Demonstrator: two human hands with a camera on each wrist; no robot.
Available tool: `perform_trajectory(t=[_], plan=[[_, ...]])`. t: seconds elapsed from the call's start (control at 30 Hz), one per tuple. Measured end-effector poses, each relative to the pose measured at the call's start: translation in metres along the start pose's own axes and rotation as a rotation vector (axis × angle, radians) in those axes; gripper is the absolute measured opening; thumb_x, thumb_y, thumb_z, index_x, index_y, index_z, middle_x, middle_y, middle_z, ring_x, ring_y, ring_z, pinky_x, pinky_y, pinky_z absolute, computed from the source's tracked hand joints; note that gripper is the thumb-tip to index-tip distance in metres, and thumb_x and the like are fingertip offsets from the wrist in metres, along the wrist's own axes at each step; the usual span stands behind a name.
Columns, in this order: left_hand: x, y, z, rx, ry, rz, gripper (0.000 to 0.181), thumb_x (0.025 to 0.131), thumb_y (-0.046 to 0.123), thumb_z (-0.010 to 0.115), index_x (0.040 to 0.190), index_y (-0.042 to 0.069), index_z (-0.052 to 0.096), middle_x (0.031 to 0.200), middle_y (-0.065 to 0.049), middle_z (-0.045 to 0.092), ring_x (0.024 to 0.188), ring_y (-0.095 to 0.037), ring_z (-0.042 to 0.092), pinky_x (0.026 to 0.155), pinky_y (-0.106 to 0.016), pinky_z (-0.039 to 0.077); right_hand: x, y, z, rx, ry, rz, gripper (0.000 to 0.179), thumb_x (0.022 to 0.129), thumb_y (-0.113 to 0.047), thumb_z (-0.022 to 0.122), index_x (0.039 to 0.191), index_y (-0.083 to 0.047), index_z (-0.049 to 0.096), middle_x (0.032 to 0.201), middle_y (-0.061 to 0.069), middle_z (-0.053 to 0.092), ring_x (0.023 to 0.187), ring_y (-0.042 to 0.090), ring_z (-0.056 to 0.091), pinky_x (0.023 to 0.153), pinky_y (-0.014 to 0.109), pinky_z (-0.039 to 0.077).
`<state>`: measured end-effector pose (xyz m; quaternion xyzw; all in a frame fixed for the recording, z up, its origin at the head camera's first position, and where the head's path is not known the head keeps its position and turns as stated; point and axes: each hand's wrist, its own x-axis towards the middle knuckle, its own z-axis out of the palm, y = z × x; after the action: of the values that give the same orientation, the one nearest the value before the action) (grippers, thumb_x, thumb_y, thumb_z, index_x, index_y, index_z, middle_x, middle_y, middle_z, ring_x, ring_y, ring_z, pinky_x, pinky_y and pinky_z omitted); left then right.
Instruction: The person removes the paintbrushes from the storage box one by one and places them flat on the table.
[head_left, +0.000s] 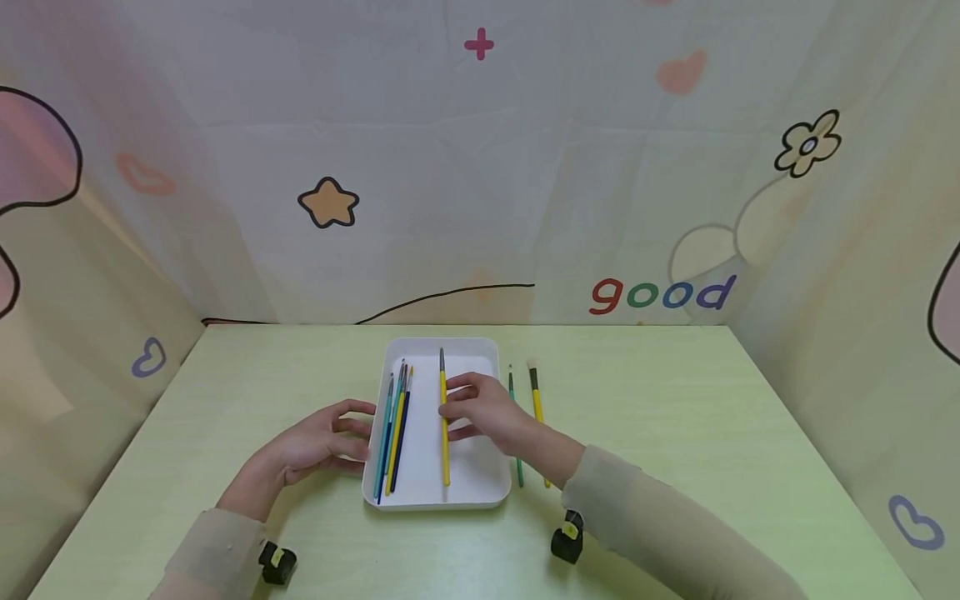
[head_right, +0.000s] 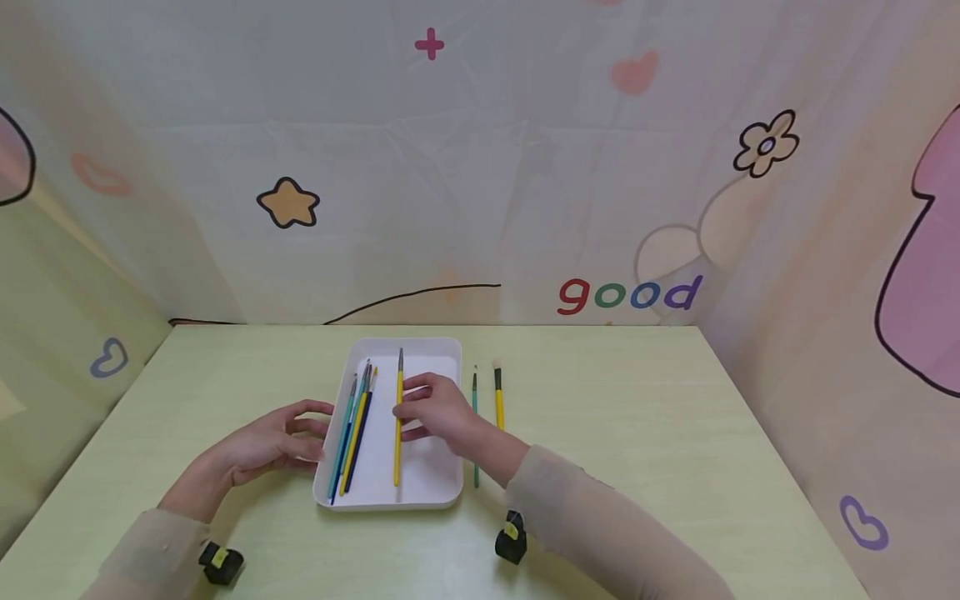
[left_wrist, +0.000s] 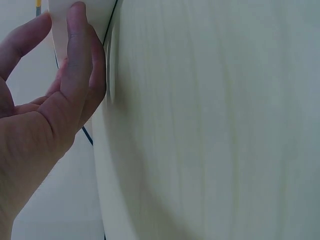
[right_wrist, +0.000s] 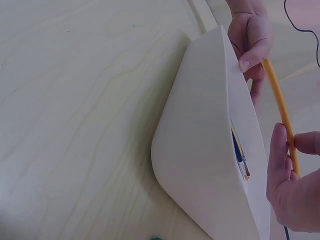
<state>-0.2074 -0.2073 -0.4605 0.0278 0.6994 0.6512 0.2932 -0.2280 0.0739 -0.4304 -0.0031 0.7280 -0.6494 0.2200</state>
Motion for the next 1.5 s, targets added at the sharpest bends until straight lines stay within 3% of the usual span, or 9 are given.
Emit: perform_trajectory(t=[0.53,1.0,1.5], plan=[[0.001,-0.001,-0.001,-0.005,-0.004,-0.002,0.078,0.088,-0.001,0.075,0.152,0.002,0.031,0.135,-0.025,0.053,0.108,-0.034,0.065,0.093,-0.048,0.057,-0.015,0.006,-0.015,-0.029,0.013,-0.027,0.044,0.093,0.001,0.07,0.134,0.002,0.054,0.116,0.017,0.061,0.088,0.024,0.068,0.072,0.039,0.063],[0.0,-0.002,-0.002,-0.006,-0.007,0.001,0.078,0.088,-0.001,0.075,0.152,0.002,0.031,0.134,-0.025,0.053,0.108,-0.033,0.065,0.092,-0.048,0.057,-0.024,0.015,-0.047,-0.034,0.024,-0.059,0.043,0.095,-0.002,0.069,0.135,0.003,0.053,0.117,0.018,0.059,0.09,0.026,0.067,0.074,0.041,0.062],[0.0,-0.002,-0.003,-0.01,-0.016,0.005,0.077,0.088,-0.001,0.075,0.152,0.001,0.031,0.133,-0.026,0.053,0.107,-0.033,0.065,0.092,-0.048,0.057,-0.035,0.027,-0.085,-0.042,0.089,-0.022,0.046,0.096,-0.006,0.069,0.138,0.002,0.051,0.122,0.018,0.058,0.093,0.026,0.066,0.074,0.041,0.062]])
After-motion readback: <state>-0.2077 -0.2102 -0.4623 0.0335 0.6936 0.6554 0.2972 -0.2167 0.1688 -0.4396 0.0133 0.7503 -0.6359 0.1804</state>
